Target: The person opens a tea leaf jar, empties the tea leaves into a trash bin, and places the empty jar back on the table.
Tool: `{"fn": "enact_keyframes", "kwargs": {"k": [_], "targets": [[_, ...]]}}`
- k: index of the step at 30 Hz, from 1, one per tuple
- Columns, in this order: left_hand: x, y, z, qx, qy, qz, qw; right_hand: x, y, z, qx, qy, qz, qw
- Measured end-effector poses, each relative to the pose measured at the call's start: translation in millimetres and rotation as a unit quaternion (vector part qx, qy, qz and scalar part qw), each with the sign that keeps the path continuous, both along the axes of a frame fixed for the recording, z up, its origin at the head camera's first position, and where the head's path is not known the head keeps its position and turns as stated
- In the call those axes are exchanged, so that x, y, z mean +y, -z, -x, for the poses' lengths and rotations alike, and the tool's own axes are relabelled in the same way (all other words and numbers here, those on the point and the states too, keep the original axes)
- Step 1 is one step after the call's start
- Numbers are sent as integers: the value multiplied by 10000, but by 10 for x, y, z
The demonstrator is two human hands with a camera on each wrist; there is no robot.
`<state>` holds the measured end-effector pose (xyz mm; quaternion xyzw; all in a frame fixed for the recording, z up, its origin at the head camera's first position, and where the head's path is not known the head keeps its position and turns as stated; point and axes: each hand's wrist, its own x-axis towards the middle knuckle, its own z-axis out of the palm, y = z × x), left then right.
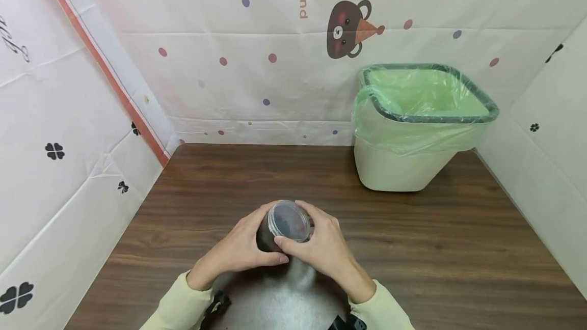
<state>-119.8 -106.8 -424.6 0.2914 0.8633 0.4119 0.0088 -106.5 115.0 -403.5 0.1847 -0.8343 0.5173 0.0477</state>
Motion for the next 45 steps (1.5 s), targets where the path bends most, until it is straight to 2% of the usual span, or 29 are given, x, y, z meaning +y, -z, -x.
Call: {"fn": "enact_keyframes", "kwargs": {"k": [6,14,22,26,35,41,45], "targets": [[31,-37,-4,-98,42,-547,9984,28,-41,-11,57,-90,232,9997],[54,-60,-20,-46,42,-851,9964,33,-91,-46,25,-108,360,9993],[137,-10,-17,-54,-94,-1418,9898,35,-96,-48,52,-16,483,9988],[178,7,-22,-2,-141,-1562,9876,38,-93,-42,133,-22,614,9980],[216,-8,-31,217,-271,-1508,9880,65,-112,-32,222,-158,389,9989],[235,-19,-28,430,-268,-1357,9895,68,-135,-26,358,-33,-2,9994],[241,-29,-32,722,-300,-1105,9908,61,-154,-32,460,68,-263,9986]]}}
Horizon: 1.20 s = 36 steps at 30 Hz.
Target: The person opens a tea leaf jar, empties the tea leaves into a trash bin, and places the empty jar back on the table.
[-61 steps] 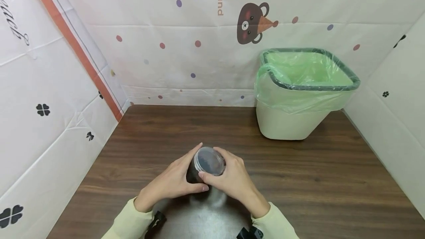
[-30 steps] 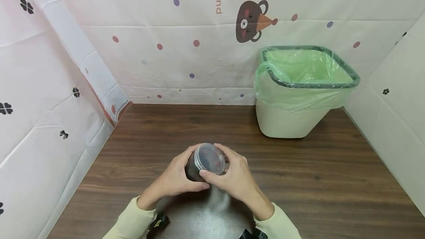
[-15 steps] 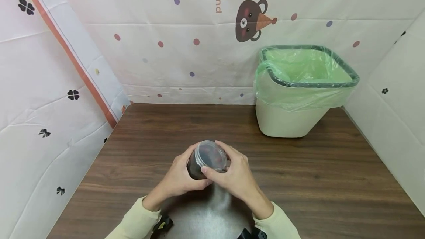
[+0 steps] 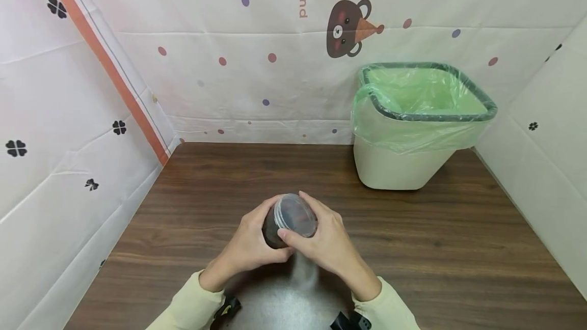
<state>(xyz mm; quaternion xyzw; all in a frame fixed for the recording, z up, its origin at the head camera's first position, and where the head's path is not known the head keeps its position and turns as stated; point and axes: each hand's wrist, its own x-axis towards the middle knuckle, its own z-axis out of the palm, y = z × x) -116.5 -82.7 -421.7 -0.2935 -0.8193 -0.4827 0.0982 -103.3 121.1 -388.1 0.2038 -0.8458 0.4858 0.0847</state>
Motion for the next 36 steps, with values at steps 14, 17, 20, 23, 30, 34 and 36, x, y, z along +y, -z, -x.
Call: {"fn": "enact_keyframes", "kwargs": {"k": [14,17,20,23,30,34,36], "targets": [[41,13,1,1673,-291,1134,9789,-44,-17,8,-275,620,-958,9931],[50,18,-4,1802,-321,1197,9758,-65,-30,-9,-505,740,-1105,9898],[51,15,-10,1909,-372,1262,9728,-94,-39,-25,-671,807,-1170,9876],[50,7,-15,2082,-426,1366,9676,-118,-32,-28,-689,847,-1193,9868],[45,-9,-34,2352,-531,1548,9581,-142,-5,-28,-442,891,-1167,9882],[42,-6,-34,2442,-586,1566,9552,-148,7,-27,-243,846,-1063,9904],[40,-2,-29,2487,-596,1579,9537,-149,12,-27,-161,828,-1008,9913]]}}
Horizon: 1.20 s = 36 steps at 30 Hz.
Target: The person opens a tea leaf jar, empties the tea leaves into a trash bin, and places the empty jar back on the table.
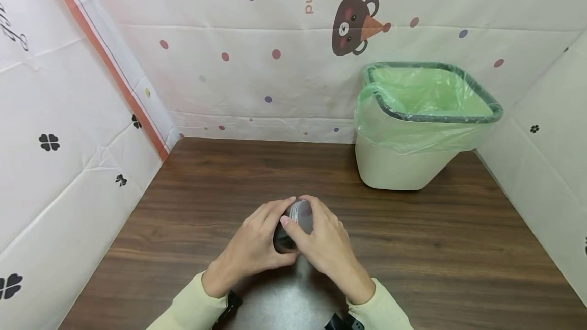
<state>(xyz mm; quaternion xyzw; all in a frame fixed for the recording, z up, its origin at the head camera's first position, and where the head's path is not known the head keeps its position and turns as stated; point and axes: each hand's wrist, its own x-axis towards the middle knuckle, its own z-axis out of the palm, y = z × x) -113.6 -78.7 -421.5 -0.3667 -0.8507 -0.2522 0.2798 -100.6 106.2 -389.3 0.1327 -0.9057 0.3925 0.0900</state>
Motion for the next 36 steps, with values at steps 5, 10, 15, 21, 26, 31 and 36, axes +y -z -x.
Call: {"fn": "enact_keyframes", "kwargs": {"k": [5,10,15,21,26,31,36], "targets": [[-11,4,5,15,29,-25,10000,-8,11,0,217,-66,59,9997],[-9,7,7,-97,108,-122,9998,-10,19,-4,388,-112,98,9991],[-6,10,14,-32,132,-161,9998,-4,30,-8,596,-191,127,9980],[0,3,22,79,193,-246,9995,10,55,1,995,-322,157,9944],[14,1,23,-58,303,-338,9990,35,84,17,1288,-364,170,9909],[27,0,7,-649,410,-558,9955,54,98,27,1644,-374,74,9857],[17,-2,7,-1422,481,-634,9866,78,111,31,1978,-508,-35,9789]]}}
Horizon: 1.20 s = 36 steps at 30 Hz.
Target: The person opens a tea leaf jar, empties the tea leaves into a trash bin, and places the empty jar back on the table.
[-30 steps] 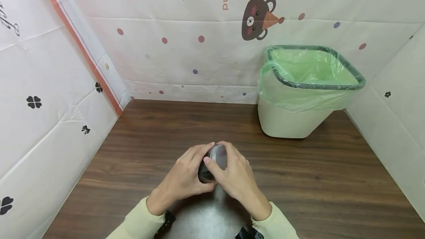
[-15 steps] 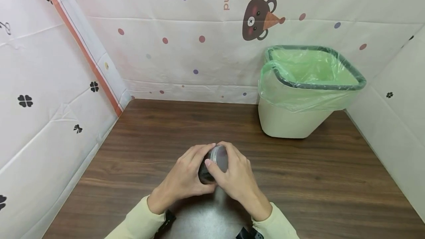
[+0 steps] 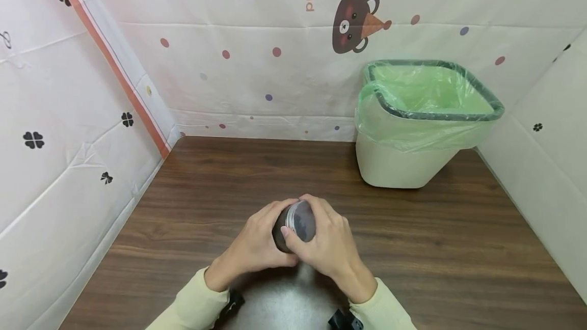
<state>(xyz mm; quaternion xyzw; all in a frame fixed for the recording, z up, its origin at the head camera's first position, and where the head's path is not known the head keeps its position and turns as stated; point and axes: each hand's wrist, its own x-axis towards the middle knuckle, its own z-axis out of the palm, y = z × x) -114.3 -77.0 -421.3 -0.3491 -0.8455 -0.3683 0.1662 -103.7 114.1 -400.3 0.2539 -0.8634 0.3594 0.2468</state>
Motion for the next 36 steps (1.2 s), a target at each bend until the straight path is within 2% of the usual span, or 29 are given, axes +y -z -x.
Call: {"fn": "enact_keyframes", "kwargs": {"k": [4,8,12,22,31,36], "targets": [[-29,-3,9,-757,355,-178,9963,33,16,-4,243,-261,-78,9993],[-60,-20,17,-1426,809,-387,9857,64,29,1,485,-601,-141,9969],[-82,-36,31,-1854,972,-384,9771,84,46,1,703,-701,-239,9948],[-76,-45,46,-2022,970,-235,9742,85,37,-20,1366,-555,-396,9883],[-104,-52,59,-2452,1452,-104,9585,97,7,24,1873,-1190,-235,9748],[-126,-63,66,-2668,1592,-43,9505,96,7,29,1914,-1374,-213,9716]]}}
